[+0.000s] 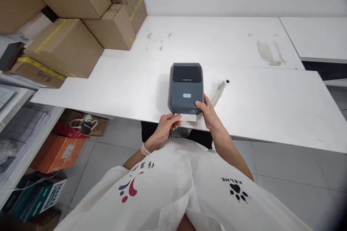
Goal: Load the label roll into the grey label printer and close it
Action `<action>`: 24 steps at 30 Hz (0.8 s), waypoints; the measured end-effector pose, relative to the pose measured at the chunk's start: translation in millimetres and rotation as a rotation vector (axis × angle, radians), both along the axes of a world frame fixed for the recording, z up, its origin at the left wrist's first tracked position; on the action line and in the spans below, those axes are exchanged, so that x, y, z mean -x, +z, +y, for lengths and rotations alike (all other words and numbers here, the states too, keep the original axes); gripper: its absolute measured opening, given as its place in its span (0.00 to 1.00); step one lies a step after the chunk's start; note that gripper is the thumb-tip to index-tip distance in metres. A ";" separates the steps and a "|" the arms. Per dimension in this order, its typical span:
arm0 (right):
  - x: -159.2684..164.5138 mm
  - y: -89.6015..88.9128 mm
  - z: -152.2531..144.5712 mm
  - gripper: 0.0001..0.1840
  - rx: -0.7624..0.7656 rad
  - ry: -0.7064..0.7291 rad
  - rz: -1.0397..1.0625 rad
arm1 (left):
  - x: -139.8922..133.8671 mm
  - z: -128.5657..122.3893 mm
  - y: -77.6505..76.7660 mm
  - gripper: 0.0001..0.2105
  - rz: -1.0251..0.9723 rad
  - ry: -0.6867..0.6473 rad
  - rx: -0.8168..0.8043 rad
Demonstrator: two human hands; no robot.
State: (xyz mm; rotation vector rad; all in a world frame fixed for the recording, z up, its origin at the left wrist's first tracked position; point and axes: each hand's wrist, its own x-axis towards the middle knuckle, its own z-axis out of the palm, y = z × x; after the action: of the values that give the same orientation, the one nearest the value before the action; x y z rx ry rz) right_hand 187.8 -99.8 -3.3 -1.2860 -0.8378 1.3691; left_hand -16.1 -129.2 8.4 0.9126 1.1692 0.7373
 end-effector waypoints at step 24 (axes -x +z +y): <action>-0.4 10.9 11.9 0.47 -0.132 -0.019 -0.266 | 4.3 28.8 3.7 0.32 0.209 0.136 -0.426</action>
State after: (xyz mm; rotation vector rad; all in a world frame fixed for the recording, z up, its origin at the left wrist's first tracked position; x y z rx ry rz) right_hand 188.2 -87.9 7.5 -1.3865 -1.0755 1.1226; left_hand -20.4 -100.4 12.0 1.2975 1.2910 1.0460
